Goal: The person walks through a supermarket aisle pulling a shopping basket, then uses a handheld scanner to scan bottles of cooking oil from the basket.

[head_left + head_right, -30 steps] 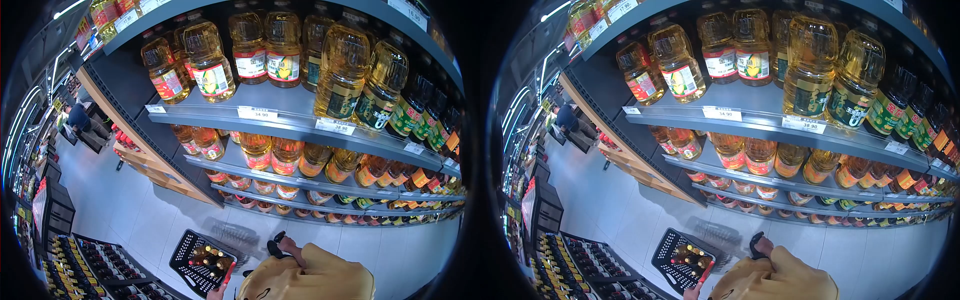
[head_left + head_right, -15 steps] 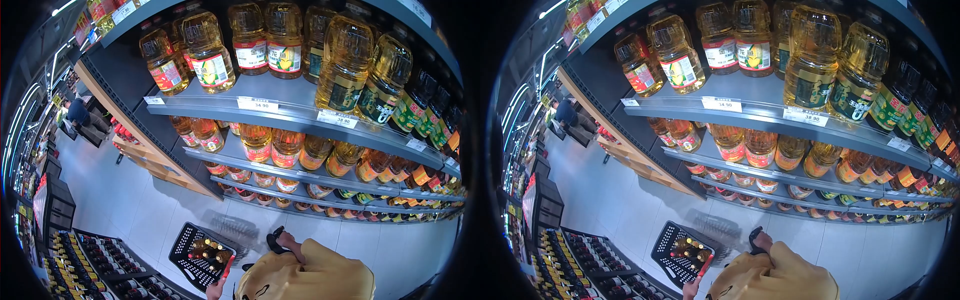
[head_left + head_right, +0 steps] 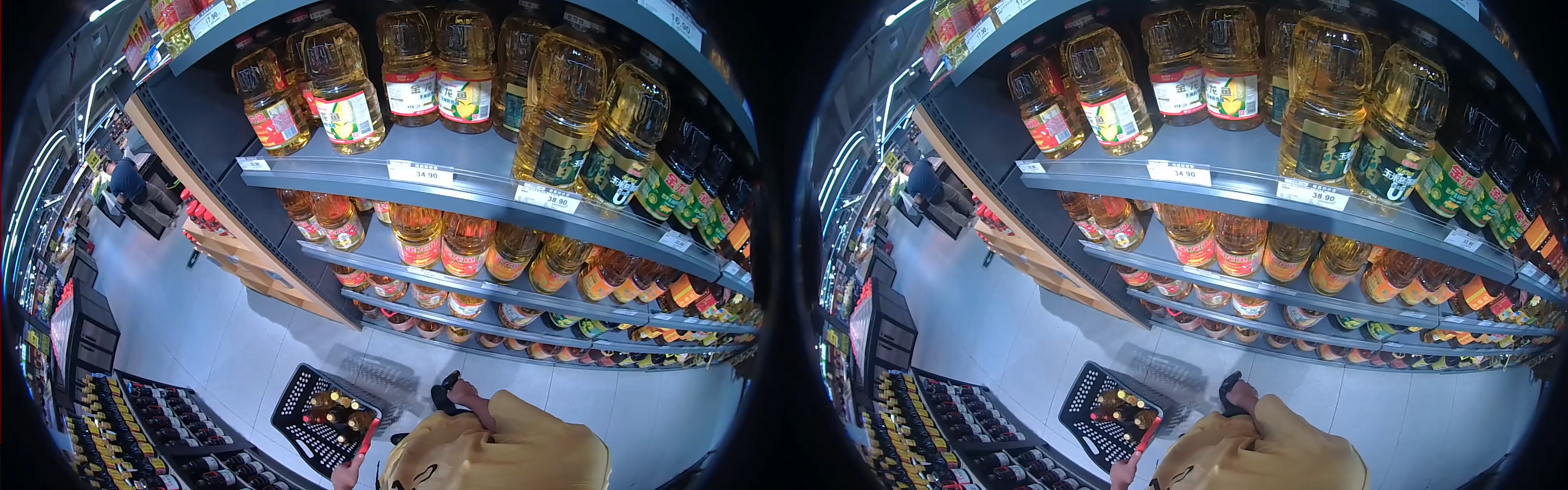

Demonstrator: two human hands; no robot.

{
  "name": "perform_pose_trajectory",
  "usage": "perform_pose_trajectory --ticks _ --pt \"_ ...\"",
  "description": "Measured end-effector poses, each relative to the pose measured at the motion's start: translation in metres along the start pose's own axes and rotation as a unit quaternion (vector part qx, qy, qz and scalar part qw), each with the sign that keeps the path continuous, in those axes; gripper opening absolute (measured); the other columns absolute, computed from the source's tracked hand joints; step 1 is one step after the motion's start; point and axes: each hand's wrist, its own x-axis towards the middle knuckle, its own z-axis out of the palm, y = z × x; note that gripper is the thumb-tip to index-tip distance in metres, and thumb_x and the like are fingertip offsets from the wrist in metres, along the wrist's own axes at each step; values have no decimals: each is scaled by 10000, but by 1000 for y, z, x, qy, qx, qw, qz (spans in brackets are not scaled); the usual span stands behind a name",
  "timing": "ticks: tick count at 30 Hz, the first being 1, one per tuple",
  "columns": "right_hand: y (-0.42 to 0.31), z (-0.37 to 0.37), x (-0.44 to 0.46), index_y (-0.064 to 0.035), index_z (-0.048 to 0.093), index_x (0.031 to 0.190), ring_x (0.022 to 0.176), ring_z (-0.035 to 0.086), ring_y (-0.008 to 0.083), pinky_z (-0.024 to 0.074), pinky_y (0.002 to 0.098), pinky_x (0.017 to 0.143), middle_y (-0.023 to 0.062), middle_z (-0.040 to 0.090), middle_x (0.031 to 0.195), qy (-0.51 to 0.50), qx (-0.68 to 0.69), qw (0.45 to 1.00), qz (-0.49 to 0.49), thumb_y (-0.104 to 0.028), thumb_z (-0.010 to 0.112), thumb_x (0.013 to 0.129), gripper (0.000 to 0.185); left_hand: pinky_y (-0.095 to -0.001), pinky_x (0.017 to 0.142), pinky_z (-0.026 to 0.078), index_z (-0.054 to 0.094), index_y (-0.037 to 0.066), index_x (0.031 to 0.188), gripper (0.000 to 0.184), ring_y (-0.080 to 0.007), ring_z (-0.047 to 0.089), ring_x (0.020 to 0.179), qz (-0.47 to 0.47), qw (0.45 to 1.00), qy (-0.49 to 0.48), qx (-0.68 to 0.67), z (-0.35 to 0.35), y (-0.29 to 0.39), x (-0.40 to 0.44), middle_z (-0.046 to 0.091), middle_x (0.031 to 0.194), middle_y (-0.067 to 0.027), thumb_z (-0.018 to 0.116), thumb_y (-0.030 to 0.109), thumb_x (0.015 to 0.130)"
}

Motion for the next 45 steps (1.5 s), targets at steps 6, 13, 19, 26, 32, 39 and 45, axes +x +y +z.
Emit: perform_pose_trajectory --ticks 6,13,19,26,32,39,45 --pt "5 -3 5 -25 646 1195 1136 644 341 510 420 971 203 674 1188 -16 13 1000 -8 -320 659 762 524 -460 850 494 691 -6 1128 674 -411 645 1072 57 996 57 -48 -1 10 -14 680 1058 -303 646 613 865" --pt "-1 -21 3 -25 636 1214 1143 639 340 508 420 974 201 674 1190 -18 9 1000 4 -333 679 760 550 -426 770 508 715 -9 880 715 -365 687 865 -16 998 54 11 12 -10 7 684 800 -226 591 694 834" --pt "0 -44 11 -12 636 1194 1132 642 348 508 431 972 208 673 1185 -16 11 1000 -15 -310 676 768 522 -430 801 501 707 19 1097 594 -391 675 998 24 996 65 -59 -1 25 -22 698 989 -287 670 568 873" --pt "9 -64 23 4 638 1172 1125 644 356 512 437 966 215 676 1170 -12 0 1000 -3 -298 669 773 501 -421 770 517 752 35 864 675 -372 702 852 -20 988 139 62 30 -15 10 707 780 -207 578 687 843" --pt "9 -72 13 5 634 1164 1128 643 353 511 442 966 211 678 1166 1 -2 1000 -12 -301 681 793 483 -431 837 516 767 76 963 715 -383 696 920 -68 990 108 59 32 -22 13 717 834 -221 567 743 800" --pt "13 -48 22 20 616 1212 1144 637 352 504 433 986 227 664 1197 -34 -3 999 -10 -328 677 776 561 -410 832 516 765 77 961 652 -367 698 941 -51 988 127 70 35 -31 20 724 854 -209 592 691 823" --pt "8 -39 19 18 622 1197 1143 640 350 506 434 984 227 666 1197 -35 -11 999 -19 -336 684 774 555 -439 882 486 683 27 1166 640 -396 649 1067 -61 996 52 26 8 11 -8 684 1069 -280 628 598 883"
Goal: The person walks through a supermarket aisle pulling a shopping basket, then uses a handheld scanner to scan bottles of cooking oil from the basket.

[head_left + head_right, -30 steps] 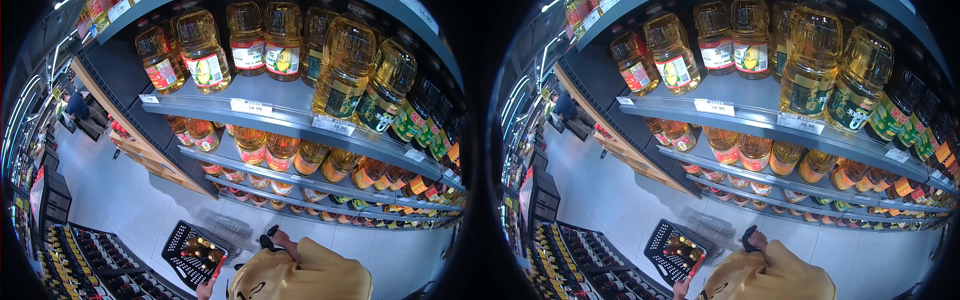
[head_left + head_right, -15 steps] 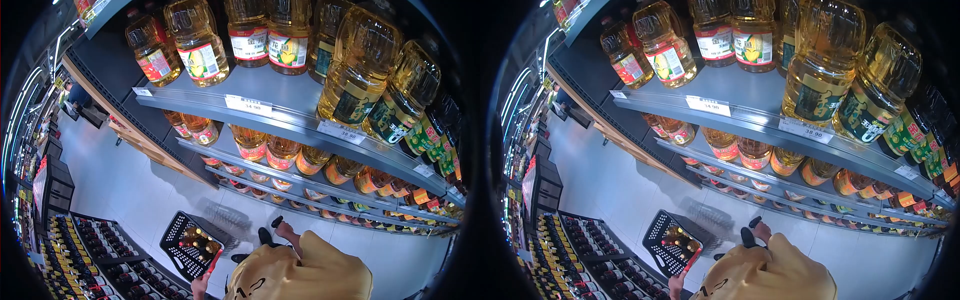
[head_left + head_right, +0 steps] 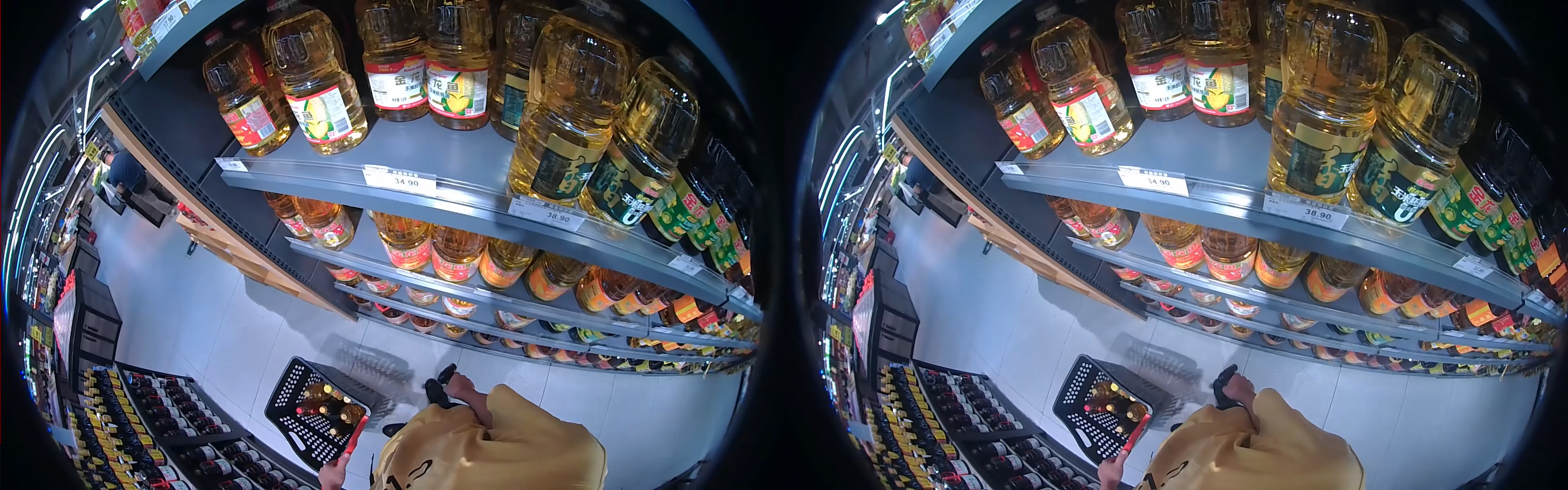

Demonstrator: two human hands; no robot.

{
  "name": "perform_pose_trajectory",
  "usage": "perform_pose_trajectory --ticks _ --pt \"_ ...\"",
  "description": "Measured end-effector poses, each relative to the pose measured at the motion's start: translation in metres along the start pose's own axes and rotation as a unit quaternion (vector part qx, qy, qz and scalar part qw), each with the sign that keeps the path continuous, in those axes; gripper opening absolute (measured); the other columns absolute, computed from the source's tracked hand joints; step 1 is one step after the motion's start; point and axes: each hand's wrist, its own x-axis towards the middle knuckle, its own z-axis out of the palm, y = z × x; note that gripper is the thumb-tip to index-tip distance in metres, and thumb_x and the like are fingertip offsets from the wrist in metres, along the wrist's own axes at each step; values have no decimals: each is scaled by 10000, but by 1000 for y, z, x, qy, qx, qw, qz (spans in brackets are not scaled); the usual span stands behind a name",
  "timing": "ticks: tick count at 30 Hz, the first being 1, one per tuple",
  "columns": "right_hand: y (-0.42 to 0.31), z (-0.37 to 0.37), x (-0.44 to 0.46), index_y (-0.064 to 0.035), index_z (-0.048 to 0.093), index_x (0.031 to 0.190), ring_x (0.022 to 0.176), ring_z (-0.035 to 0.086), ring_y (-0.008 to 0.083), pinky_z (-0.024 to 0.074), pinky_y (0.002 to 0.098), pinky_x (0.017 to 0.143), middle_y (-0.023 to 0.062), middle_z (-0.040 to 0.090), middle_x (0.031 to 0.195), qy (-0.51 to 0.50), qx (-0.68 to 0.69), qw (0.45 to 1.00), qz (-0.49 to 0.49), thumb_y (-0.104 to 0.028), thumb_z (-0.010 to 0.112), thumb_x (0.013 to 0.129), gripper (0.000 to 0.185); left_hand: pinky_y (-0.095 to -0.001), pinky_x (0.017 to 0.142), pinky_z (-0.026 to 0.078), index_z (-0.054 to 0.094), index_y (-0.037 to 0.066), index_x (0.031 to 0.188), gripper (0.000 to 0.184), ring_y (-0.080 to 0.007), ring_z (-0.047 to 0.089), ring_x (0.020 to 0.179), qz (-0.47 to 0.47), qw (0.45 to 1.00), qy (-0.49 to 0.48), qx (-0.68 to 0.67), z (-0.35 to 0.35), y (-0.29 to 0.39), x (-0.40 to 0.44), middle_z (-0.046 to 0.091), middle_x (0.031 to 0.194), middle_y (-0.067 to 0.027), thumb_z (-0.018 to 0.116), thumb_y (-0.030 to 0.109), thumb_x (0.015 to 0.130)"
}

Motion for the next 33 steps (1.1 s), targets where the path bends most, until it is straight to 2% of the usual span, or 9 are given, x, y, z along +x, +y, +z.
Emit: perform_pose_trajectory --ticks 2,5,20,25,26,28,30,31,33 --pt "-3 -4 -6 17 622 1197 1141 641 347 507 434 981 226 666 1196 3 8 1000 8 -323 680 773 546 -418 926 476 653 47 1245 681 -380 626 1132 -2 1000 -17 -21 -2 -1 -2 663 1160 -275 613 621 882" --pt "-6 -10 -13 13 628 1191 1137 642 346 507 435 978 223 668 1193 4 13 1000 15 -307 676 773 529 -420 855 510 760 62 963 685 -379 693 953 7 998 55 33 24 -25 22 720 862 -220 576 705 817" --pt "-3 19 0 -17 655 1167 1120 648 342 517 435 957 202 681 1168 -7 -21 1000 0 -291 661 769 483 -436 830 525 765 56 947 719 -378 697 906 24 996 82 30 28 -28 22 718 843 -218 590 735 791" --pt "-2 16 10 -19 650 1165 1136 639 348 512 433 969 203 674 1185 10 -38 999 4 -282 666 766 479 -450 751 527 747 37 843 691 -395 692 825 24 991 120 45 29 -28 19 696 753 -207 631 716 779" --pt "0 13 18 -18 652 1154 1118 647 348 517 435 954 205 679 1169 29 -41 999 0 -284 670 764 472 -453 699 516 722 32 788 713 -391 687 782 75 987 145 -11 39 -41 28 678 720 -208 624 738 771" --pt "7 17 29 -16 656 1131 1084 664 346 527 438 924 209 689 1137 35 -83 996 -24 -288 678 762 459 -470 603 480 624 40 686 766 -381 637 639 61 992 110 13 35 -39 27 616 634 -206 599 803 746" --pt "35 35 75 -11 671 1057 892 717 319 556 431 779 193 722 978 57 -116 990 -46 -281 704 765 399 -484 608 479 560 36 646 809 -398 631 676 47 994 96 18 26 -28 21 614 652 -209 593 841 711" --pt "57 46 105 -7 676 969 696 706 282 540 419 638 161 717 811 52 -107 990 -72 -264 729 771 329 -480 619 481 559 37 650 826 -393 644 717 59 991 116 9 35 -38 29 628 690 -217 588 861 692" --pt "66 40 121 -5 667 774 522 652 235 513 384 521 117 672 647 32 -127 987 -93 -243 746 779 250 -475 660 501 605 9 679 885 -389 658 746 43 992 115 1 29 -30 24 653 713 -210 559 892 674"
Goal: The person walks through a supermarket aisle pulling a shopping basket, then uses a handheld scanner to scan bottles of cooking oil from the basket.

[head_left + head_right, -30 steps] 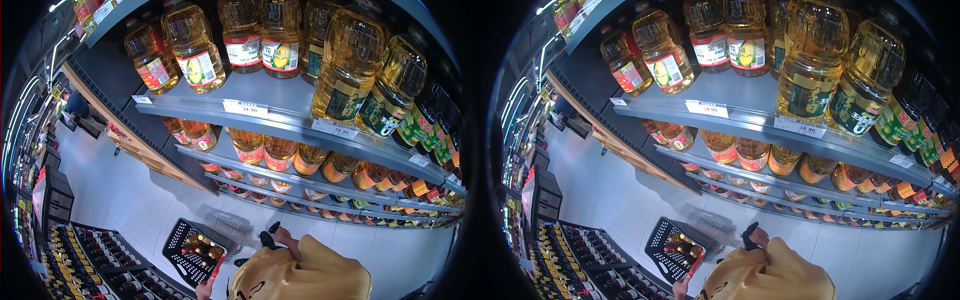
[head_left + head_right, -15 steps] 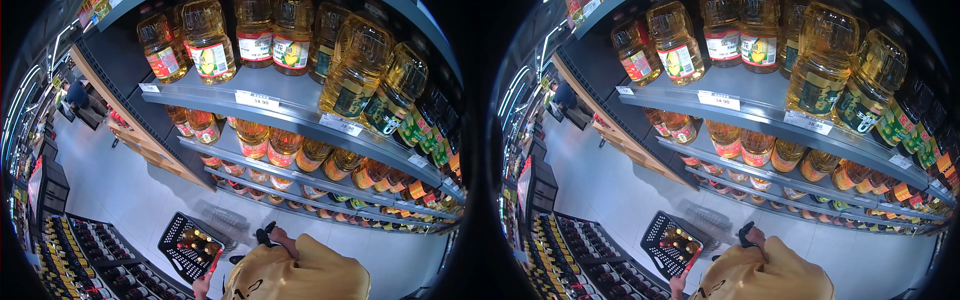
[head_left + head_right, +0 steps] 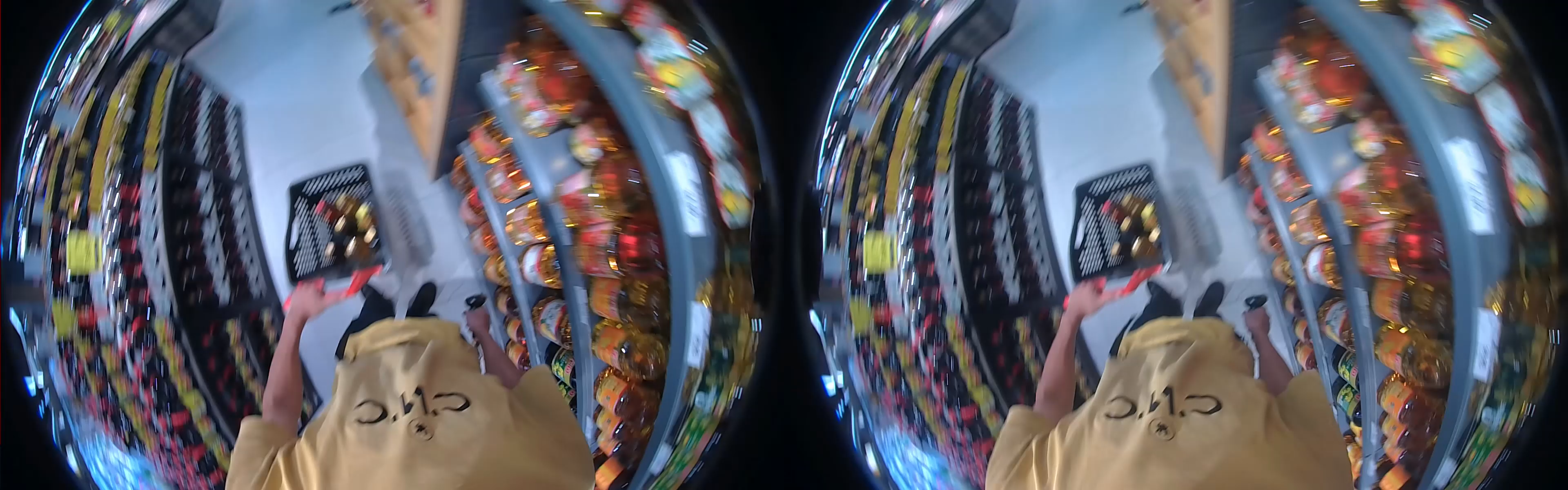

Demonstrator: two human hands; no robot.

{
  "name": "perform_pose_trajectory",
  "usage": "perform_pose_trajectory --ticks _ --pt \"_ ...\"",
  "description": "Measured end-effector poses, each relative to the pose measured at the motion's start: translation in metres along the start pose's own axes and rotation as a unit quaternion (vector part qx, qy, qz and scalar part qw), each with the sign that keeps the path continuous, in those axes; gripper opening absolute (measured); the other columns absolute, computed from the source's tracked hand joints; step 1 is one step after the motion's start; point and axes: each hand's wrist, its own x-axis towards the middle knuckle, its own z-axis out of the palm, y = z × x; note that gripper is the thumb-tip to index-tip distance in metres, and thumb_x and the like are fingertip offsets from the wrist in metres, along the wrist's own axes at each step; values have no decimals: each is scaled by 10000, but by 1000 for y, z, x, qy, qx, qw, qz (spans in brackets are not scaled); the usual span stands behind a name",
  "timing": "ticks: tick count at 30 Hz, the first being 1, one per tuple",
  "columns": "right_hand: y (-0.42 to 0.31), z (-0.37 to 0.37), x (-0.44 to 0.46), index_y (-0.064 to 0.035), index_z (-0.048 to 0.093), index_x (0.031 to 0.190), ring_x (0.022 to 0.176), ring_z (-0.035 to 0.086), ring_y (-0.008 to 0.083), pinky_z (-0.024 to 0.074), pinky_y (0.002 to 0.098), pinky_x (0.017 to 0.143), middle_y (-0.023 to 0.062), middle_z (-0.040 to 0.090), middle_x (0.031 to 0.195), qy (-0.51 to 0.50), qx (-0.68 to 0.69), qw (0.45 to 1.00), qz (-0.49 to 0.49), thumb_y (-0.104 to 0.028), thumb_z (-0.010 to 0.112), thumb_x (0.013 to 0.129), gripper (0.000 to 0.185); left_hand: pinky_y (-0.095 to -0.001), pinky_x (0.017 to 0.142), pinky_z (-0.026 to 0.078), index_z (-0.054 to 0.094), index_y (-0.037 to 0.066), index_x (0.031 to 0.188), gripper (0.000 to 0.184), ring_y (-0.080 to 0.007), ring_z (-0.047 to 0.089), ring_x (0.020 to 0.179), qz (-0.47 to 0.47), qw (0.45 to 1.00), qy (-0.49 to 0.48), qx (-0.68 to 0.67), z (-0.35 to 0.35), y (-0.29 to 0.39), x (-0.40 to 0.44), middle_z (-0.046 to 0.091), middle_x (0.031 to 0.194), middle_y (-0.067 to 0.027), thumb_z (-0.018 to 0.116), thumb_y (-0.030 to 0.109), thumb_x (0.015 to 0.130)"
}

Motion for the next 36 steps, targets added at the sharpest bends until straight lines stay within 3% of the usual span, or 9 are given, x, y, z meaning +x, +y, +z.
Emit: perform_pose_trajectory --ticks 2,3,5,14,17,19,31,33,36 --pt "-36 -33 -24 -1 659 725 502 647 217 521 362 481 110 646 606 -68 2 997 27 -218 743 781 239 -453 693 521 659 1 647 895 -365 676 755 -6 1000 13 21 -8 6 -6 677 730 -202 542 887 691" --pt "-44 -43 -26 1 661 736 517 656 214 528 359 476 112 648 614 -83 1 996 28 -210 740 782 231 -436 732 531 707 2 690 888 -347 689 768 -42 998 -53 14 -23 17 -7 684 731 -195 547 876 697" --pt "-59 -53 -32 7 661 756 530 664 214 531 354 465 117 651 627 -74 -21 997 21 -204 735 784 226 -428 817 527 753 10 865 847 -337 696 869 -49 997 -61 19 -21 18 -7 707 820 -198 568 826 732" --pt "-145 -73 -18 -10 638 788 515 647 210 510 358 461 116 652 646 -86 -60 993 51 -211 747 760 231 -415 787 539 770 48 842 880 -338 710 799 -50 993 -111 -13 -28 13 0 722 785 -179 526 881 699" --pt "-218 -84 -41 -19 616 778 508 634 207 504 363 460 102 633 624 -33 -100 994 -21 -194 744 758 218 -416 780 540 767 43 823 920 -341 709 786 -43 990 -131 -23 -39 9 5 715 759 -185 490 909 687" --pt "-199 -66 10 -18 624 806 532 644 194 500 352 458 100 642 658 -59 -122 990 -43 -177 734 766 197 -417 773 541 765 37 812 944 -344 708 779 -36 988 -146 -21 -41 8 6 710 743 -192 468 924 682" --pt "-409 -57 -19 -29 592 940 497 593 150 473 314 461 55 595 639 -169 -156 959 -168 -190 729 809 248 -415 676 542 749 17 711 838 -325 700 675 -34 989 -100 -101 -28 -5 13 672 634 -179 469 800 815" --pt "-427 -38 -1 -9 609 1028 526 629 186 499 347 522 94 623 626 -207 -210 929 -224 -217 738 801 333 -410 646 539 748 51 698 738 -310 700 670 -81 983 -124 -108 -25 1 14 685 657 -158 483 721 858" --pt "-467 -19 -5 -13 608 1055 548 638 174 502 335 511 99 642 678 -274 -233 915 -182 -244 743 811 363 -411 630 535 741 82 684 651 -301 696 671 -135 976 -132 -110 -27 4 18 692 669 -136 496 652 883"
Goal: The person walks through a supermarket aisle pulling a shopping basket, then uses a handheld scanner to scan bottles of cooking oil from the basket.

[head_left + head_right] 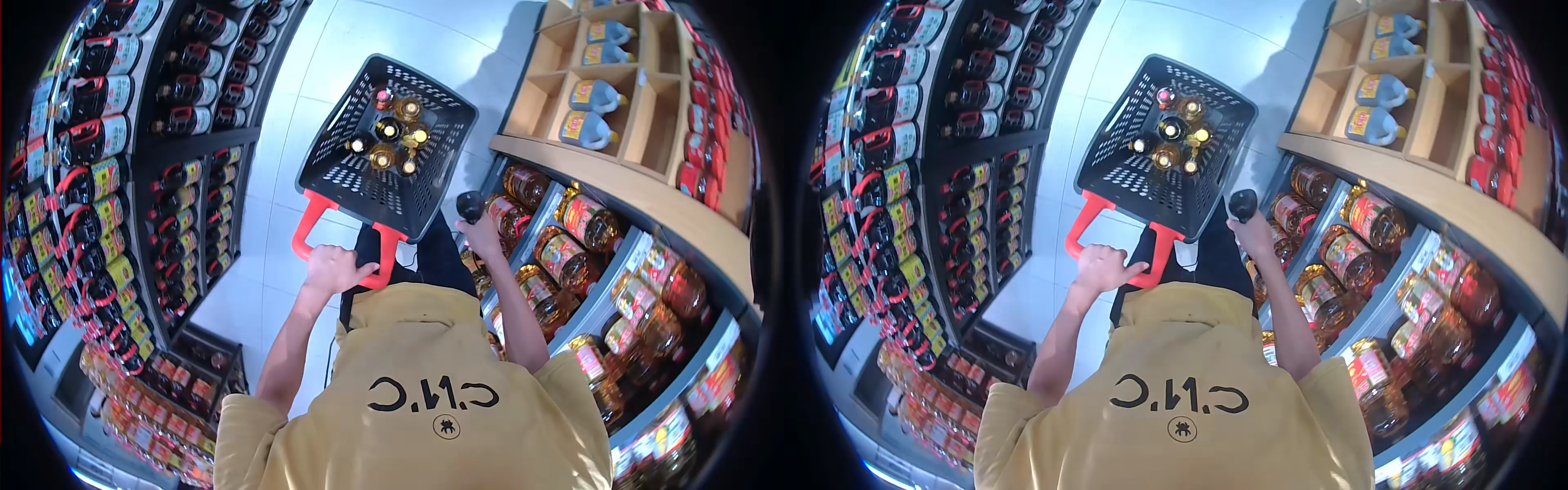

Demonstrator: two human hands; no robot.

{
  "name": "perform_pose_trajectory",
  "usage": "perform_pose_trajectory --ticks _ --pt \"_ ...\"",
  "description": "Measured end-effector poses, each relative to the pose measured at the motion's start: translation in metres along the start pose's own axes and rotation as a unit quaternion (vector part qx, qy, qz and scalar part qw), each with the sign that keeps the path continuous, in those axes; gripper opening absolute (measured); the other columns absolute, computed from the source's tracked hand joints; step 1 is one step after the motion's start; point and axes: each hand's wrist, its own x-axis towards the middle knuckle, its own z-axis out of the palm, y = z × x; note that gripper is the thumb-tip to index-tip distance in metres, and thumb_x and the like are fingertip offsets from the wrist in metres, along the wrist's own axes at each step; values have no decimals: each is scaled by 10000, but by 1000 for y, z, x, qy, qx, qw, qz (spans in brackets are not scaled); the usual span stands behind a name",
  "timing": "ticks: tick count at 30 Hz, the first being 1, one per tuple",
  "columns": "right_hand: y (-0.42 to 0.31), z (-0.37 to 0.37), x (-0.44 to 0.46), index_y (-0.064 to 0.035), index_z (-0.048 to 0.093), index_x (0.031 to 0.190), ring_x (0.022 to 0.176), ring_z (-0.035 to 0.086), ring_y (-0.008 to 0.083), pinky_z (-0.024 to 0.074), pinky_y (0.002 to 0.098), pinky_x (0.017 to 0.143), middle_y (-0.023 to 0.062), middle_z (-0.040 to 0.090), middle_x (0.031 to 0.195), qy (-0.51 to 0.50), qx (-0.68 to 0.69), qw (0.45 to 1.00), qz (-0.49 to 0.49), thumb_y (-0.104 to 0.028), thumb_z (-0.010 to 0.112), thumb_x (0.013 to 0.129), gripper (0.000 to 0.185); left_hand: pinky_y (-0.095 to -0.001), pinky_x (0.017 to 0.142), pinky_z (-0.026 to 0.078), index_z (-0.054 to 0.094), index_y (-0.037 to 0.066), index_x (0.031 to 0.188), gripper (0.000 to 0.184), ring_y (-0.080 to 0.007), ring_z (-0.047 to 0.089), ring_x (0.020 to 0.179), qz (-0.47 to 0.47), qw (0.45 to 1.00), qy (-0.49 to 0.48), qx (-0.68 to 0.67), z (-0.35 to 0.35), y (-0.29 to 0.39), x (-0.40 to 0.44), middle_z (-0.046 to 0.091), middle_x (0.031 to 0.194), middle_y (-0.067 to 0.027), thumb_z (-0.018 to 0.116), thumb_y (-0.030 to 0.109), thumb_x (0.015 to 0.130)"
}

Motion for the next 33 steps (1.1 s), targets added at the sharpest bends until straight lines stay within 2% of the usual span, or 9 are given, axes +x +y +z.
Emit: perform_pose_trajectory --ticks 4,7,11,16,20,23,25,29,33 --pt "-51 -12 26 -2 590 1083 578 633 157 498 316 476 70 643 743 -90 -1 995 -39 -226 719 841 355 -435 668 524 728 64 700 612 -322 684 688 -75 996 -36 -22 -4 9 5 671 649 -150 523 605 900" --pt "-82 -20 66 -33 605 980 532 561 109 457 274 447 16 588 743 -158 -17 987 -32 -192 693 849 225 -439 672 525 725 62 704 578 -332 679 675 -125 991 -40 -31 -6 14 12 674 654 -151 544 572 906" --pt "-127 -38 117 -38 583 938 527 542 103 452 272 444 5 574 722 -187 -42 981 -42 -190 692 848 208 -452 661 529 734 63 770 542 -329 685 677 -164 984 -26 -65 -10 15 22 680 662 -156 544 549 918" --pt "-154 -27 174 26 632 906 558 559 125 451 293 439 85 629 783 -187 47 981 -3 -205 707 870 245 -409 521 494 567 50 630 437 -331 642 569 -158 972 136 -105 -8 10 58 620 605 -146 635 355 935" --pt "-173 -5 185 67 637 903 567 550 117 443 271 451 90 641 797 -212 105 969 70 -196 704 876 273 -460 574 502 618 61 749 338 -357 647 620 -115 948 207 -212 5 14 144 635 634 -152 651 352 917" --pt "-174 19 194 25 642 1016 562 532 97 445 254 458 110 660 823 -271 219 927 141 -203 702 881 271 -482 682 541 652 48 824 345 -367 686 740 -100 952 124 -262 11 16 216 684 739 -180 596 369 933" --pt "-169 38 206 1 641 1044 560 532 91 448 251 460 113 662 829 -291 228 913 171 -209 707 881 273 -484 780 540 673 41 893 334 -367 692 844 -87 956 58 -275 21 9 255 702 849 -204 569 356 938" --pt "-170 60 229 -30 634 988 538 524 92 451 256 452 120 657 815 -285 264 897 211 -189 696 897 193 -484 808 539 689 35 936 356 -367 694 898 -101 948 46 -297 39 -15 299 710 903 -203 573 372 933" --pt "-178 58 255 -35 614 975 531 525 95 456 253 442 108 657 773 -276 281 897 202 -181 664 920 164 -478 817 547 687 30 932 307 -379 693 880 -169 932 60 -317 48 -58 308 709 910 -201 577 317 928"
